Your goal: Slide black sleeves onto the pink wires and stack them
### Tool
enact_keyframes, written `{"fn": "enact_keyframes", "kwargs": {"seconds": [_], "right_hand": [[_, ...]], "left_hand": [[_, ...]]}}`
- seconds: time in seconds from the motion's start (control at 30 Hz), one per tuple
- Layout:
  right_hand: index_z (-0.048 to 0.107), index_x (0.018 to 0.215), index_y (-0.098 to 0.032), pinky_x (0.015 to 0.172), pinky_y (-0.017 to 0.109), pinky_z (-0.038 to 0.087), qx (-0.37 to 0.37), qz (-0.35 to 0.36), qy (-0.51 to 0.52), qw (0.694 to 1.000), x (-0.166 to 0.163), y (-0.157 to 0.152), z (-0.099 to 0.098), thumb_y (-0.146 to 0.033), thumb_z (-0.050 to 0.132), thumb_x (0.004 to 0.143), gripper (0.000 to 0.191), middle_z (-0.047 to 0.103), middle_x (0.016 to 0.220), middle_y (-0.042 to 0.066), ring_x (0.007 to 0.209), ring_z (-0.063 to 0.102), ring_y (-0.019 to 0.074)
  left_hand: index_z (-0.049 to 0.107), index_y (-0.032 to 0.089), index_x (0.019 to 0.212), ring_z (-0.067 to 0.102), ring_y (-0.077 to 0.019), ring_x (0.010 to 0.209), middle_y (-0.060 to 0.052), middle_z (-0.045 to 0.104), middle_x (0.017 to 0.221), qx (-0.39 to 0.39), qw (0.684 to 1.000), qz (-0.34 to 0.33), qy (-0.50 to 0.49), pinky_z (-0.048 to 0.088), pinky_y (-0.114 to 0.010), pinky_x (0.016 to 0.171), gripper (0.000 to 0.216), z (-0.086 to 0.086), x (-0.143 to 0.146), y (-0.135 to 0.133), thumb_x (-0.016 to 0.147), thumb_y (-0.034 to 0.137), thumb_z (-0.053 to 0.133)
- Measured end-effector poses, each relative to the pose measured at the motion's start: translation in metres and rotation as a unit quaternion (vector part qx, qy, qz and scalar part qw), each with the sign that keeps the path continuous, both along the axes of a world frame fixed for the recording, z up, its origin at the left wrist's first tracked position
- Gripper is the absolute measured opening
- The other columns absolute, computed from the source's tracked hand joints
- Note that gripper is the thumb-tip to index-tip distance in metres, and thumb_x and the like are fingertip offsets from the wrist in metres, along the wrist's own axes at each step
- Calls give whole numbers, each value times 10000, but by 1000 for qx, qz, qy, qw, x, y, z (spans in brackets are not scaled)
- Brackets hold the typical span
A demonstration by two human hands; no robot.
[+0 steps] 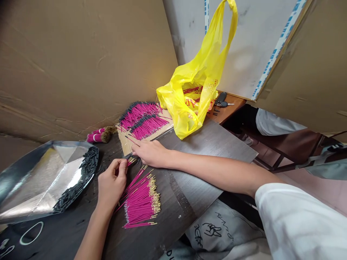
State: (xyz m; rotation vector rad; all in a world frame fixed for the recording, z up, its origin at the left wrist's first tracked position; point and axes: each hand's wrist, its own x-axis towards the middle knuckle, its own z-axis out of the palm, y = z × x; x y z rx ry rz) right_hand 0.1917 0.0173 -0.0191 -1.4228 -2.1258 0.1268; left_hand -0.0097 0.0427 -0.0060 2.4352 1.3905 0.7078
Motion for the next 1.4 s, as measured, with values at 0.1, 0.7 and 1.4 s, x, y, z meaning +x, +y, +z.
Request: {"fn": "enact_keyframes", "kwargs": {"seconds": [0.1, 0.7, 1.4], "right_hand": [[595, 1117, -129, 769, 326, 418, -5, -3, 9, 1000, 0, -1, 1, -228, 426, 1089, 198, 669, 1185, 127, 1012, 610, 206], [552, 1119, -137, 688, 321, 349, -20, -6, 22, 1000, 2, -4, 6, -258, 410, 1099, 188, 700, 1143, 120, 986, 614, 204], [659, 1007, -164, 755, 274, 384, -94, 55, 213, 971, 10, 5, 2, -366, 579, 1031, 218, 731, 962, 54, 862, 631, 163]], "left_hand": [[637, 203, 859, 555, -143, 575, 13, 656, 694, -22, 999, -4, -24, 392, -246, 598, 246, 3, 1, -1, 985, 375, 514], [664, 196, 893, 604, -168, 648, 1, 662, 723, -101, 992, -15, -76, 447, -257, 631, 315, -7, -5, 8, 953, 484, 551], [638, 194, 896, 533, -145, 640, 18, 592, 722, -129, 985, -37, -107, 419, -239, 618, 272, -6, -5, 6, 972, 445, 562]]}}
